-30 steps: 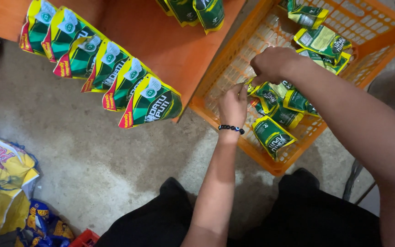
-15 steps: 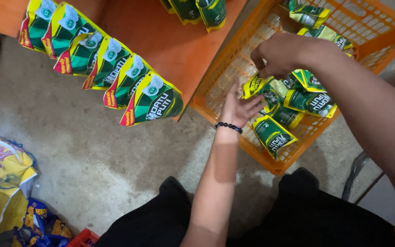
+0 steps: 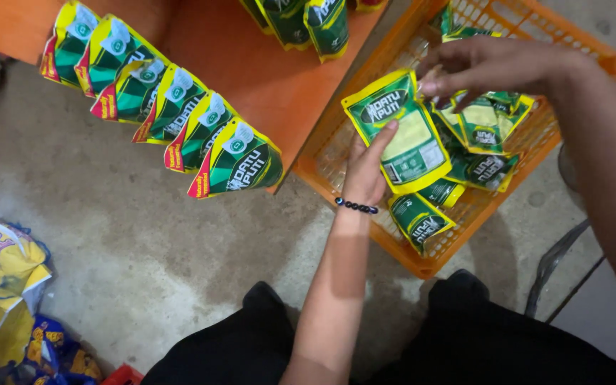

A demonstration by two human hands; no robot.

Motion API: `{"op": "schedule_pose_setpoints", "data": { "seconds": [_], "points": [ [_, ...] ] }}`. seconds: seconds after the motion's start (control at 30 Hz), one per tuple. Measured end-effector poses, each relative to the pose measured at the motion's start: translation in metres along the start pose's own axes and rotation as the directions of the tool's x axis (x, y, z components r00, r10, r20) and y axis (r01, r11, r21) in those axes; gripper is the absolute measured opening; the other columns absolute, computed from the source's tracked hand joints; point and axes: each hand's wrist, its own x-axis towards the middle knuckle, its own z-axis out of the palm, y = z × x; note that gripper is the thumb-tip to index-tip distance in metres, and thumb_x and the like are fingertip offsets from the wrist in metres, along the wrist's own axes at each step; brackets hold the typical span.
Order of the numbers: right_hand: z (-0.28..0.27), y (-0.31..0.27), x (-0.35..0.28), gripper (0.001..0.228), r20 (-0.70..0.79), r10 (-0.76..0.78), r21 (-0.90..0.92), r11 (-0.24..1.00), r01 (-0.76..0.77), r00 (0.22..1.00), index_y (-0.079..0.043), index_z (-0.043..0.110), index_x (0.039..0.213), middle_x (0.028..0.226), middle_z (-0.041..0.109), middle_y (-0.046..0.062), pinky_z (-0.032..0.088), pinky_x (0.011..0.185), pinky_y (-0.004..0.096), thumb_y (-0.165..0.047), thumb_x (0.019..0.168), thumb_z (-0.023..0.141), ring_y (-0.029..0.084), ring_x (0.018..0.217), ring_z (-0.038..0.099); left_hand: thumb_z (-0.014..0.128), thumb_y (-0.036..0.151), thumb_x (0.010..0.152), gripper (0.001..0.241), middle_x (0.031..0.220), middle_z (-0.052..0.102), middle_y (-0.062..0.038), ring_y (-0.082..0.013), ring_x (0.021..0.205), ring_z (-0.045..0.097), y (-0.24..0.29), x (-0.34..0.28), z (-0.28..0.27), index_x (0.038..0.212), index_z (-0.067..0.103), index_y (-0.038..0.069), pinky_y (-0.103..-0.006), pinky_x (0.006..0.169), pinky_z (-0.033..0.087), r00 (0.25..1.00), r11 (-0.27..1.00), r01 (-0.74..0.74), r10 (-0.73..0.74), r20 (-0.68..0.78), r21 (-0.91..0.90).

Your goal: Organizing and stocking pouch-style product packets on store shelves and from floor piles.

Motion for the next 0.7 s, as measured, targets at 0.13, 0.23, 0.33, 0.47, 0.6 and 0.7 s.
{"op": "schedule_pose_setpoints", "data": {
  "seconds": [0.13,0.23,0.33,0.47,0.6,0.7],
  "points": [
    [0.001,0.001,0.014,0.043,-0.052,-0.158,0.099,0.982,0.162,0.986,-0.012,0.069,0.114,0.103,0.075,0.004,0.061,0.075,0.031,-0.042,0.083,0.074,0.012,0.092,0.072,0.07,0.009,0.1,0.033,0.123,0.071,-0.007,-0.0172,0.11,0.068,0.011,-0.005,0.011,0.131,0.062,0.002,-0.0344,0.098,0.055,0.998,0.984,-0.03,0.019,0.068,0.174],
    [0.005,-0.025,0.008,0.051,-0.159,-0.113,-0.123,0.988,0.094,0.981,0.011,0.06,0.085,0.078,0.066,0.02,0.055,0.063,0.04,-0.034,0.093,0.083,0.025,0.074,0.067,0.069,0.009,0.104,0.037,0.126,0.068,-0.012,-0.0205,0.112,0.067,0.014,-0.007,0.024,0.137,0.058,-0.004,-0.0366,0.098,0.055,0.986,0.964,-0.153,0.133,0.101,0.217],
    [0.017,-0.079,-0.01,0.033,-0.187,-0.113,-0.224,0.972,0.069,0.976,0.0,0.069,0.083,0.068,0.072,0.013,0.056,0.061,0.041,-0.033,0.085,0.078,0.024,0.066,0.072,0.066,0.015,0.099,0.064,0.139,0.059,-0.007,-0.0149,0.124,0.061,0.016,-0.005,0.038,0.153,0.031,0.012,-0.0312,0.105,0.052,0.954,0.887,-0.277,0.298,0.0,0.368],
    [0.058,-0.104,-0.017,0.031,-0.229,-0.226,-0.583,0.811,0.053,0.947,-0.003,0.074,0.09,0.076,0.073,0.021,0.057,0.073,0.049,-0.033,0.087,0.068,0.037,0.074,0.074,0.082,0.009,0.083,0.093,0.139,0.055,-0.014,-0.0201,0.124,0.059,0.028,-0.02,0.051,0.154,0.022,0.003,-0.0373,0.1,0.054,0.947,0.68,-0.32,0.242,0.21,0.66],
    [0.076,-0.123,-0.02,0.037,-0.264,-0.359,-0.696,0.713,0.081,0.895,-0.005,0.076,0.097,0.082,0.071,0.025,0.056,0.08,0.054,-0.04,0.093,0.064,0.046,0.083,0.07,0.074,0.007,0.096,0.065,0.144,0.057,-0.011,-0.0174,0.129,0.057,0.01,-0.018,0.037,0.153,0.042,0.0,-0.0382,0.109,0.049,0.918,0.754,-0.393,0.353,0.179,0.527],
    [0.058,-0.128,-0.022,0.049,-0.271,-0.397,-0.631,0.761,0.15,0.877,-0.008,0.075,0.106,0.083,0.074,0.022,0.055,0.079,0.054,-0.055,0.095,0.067,0.045,0.081,0.07,0.073,0.007,0.098,0.051,0.132,0.063,-0.01,-0.0221,0.117,0.065,0.0,-0.02,0.03,0.144,0.052,-0.002,-0.0421,0.105,0.053,0.997,0.988,-0.036,0.045,0.059,-0.149]
  ]
}}
